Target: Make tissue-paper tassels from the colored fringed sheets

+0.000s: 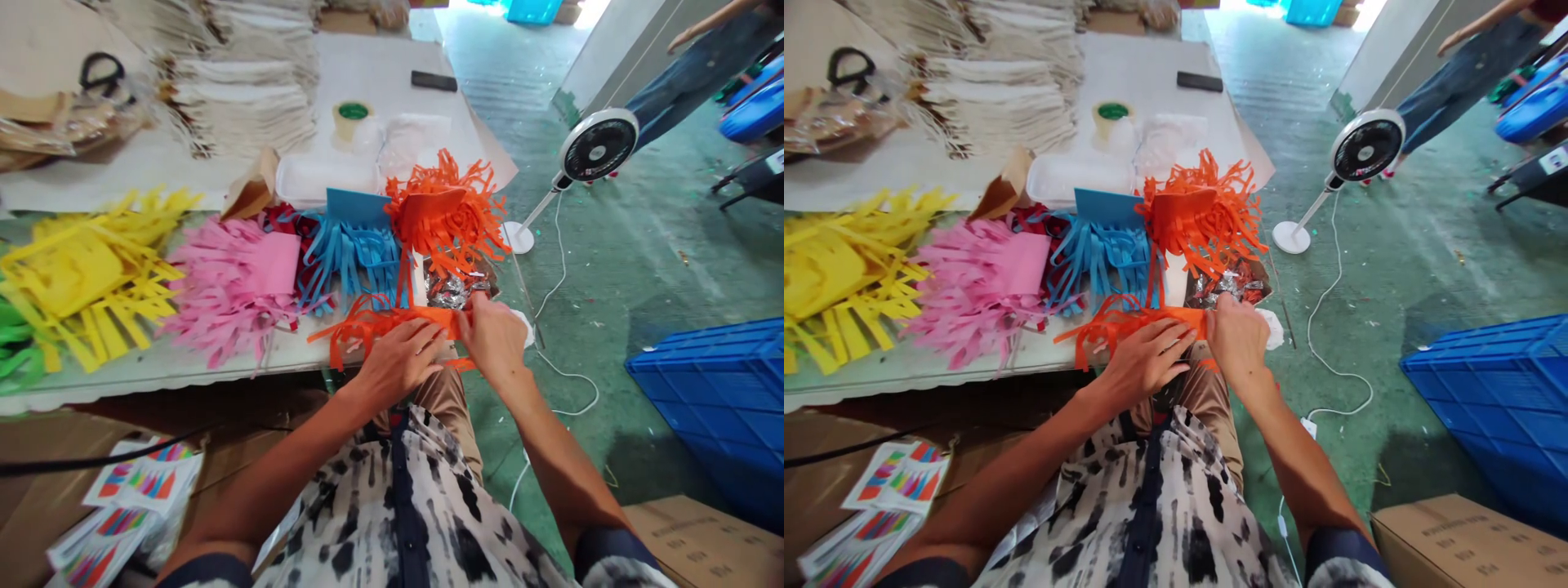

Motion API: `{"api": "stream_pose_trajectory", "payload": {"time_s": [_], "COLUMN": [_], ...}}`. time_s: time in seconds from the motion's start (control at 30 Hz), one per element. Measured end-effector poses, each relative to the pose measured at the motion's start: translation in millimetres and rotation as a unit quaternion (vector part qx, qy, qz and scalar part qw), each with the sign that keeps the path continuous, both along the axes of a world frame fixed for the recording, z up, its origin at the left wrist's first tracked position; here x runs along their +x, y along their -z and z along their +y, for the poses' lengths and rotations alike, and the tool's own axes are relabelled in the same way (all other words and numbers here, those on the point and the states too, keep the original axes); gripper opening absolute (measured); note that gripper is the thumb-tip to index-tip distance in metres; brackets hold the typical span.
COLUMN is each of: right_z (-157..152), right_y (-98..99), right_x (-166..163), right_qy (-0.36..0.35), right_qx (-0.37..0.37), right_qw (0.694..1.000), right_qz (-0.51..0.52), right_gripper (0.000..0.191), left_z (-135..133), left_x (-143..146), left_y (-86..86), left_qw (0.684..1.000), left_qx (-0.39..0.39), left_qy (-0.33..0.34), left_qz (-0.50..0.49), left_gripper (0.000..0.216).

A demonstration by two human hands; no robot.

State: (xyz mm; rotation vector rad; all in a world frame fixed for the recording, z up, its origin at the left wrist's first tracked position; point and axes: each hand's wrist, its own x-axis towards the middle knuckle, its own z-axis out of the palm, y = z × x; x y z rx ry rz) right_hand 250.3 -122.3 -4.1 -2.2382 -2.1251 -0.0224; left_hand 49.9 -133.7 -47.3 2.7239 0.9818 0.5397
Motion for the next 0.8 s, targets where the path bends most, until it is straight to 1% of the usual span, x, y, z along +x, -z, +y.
{"api": "stream_pose_trajectory", "payload": {"time_s": [0.07,0.1,0.13,0.17,0.23,0.27,0.37,0.47,0.53,0.6,0.67,0.7,0.73,0.77,0.8], "right_z": [-7.2,-13.1,-20.1,-27.9,-43.1,-49.4,-60.6,-63.2,-63.8,-65.0,-66.9,-67.8,-68.6,-69.1,-69.2], "right_y": [-3.3,-3.5,-2.4,0.5,11.1,17.9,36.6,43.1,41.4,38.5,36.9,36.7,36.9,37.3,37.5], "right_x": [5.3,7.2,8.4,8.9,8.5,8.3,10.4,15.7,18.2,19.3,19.5,19.5,19.6,19.8,20.4], "right_qy": [-0.014,-0.032,-0.063,-0.103,-0.180,-0.205,-0.229,-0.240,-0.246,-0.256,-0.265,-0.267,-0.270,-0.272,-0.274], "right_qx": [0.097,0.139,0.166,0.177,0.157,0.139,0.106,0.109,0.123,0.128,0.127,0.127,0.126,0.123,0.118], "right_qw": [0.995,0.990,0.984,0.979,0.970,0.968,0.966,0.963,0.959,0.955,0.953,0.953,0.952,0.952,0.952], "right_qz": [-0.010,-0.007,0.002,0.014,0.033,0.039,0.052,0.062,0.066,0.070,0.070,0.069,0.067,0.065,0.064], "right_gripper": [0.024,0.027,0.031,0.034,0.037,0.039,0.043,0.039,0.035,0.033,0.031,0.029,0.028,0.028,0.029], "left_z": [-1.2,-1.2,-1.1,-0.8,-0.1,0.2,1.3,3.8,5.4,4.6,-0.7,-4.8,-9.6,-14.3,-18.5], "left_x": [-1.5,-1.9,-1.8,-1.5,-1.0,-1.5,-11.3,-36.0,-55.7,-70.0,-72.7,-68.9,-61.9,-52.6,-42.0], "left_y": [-0.7,-2.3,-4.0,-5.5,-6.1,-5.1,-0.2,-2.8,-13.2,-28.5,-42.7,-47.4,-49.7,-49.3,-46.3], "left_qw": [1.000,1.000,1.000,1.000,1.000,1.000,1.000,0.999,0.997,0.988,0.965,0.956,0.956,0.966,0.979], "left_qx": [-0.004,-0.006,-0.009,-0.010,-0.009,-0.007,0.000,-0.003,-0.002,0.026,0.074,0.095,0.107,0.106,0.105], "left_qy": [0.005,0.006,0.006,0.005,0.008,0.010,0.019,-0.010,-0.062,-0.152,-0.252,-0.276,-0.271,-0.233,-0.168], "left_qz": [-0.006,-0.007,-0.006,-0.004,-0.001,-0.003,-0.025,-0.049,-0.044,-0.025,-0.018,-0.025,-0.036,-0.045,-0.054], "left_gripper": [0.051,0.052,0.051,0.050,0.048,0.048,0.044,0.034,0.025,0.017,0.016,0.015,0.013,0.013,0.016]}}
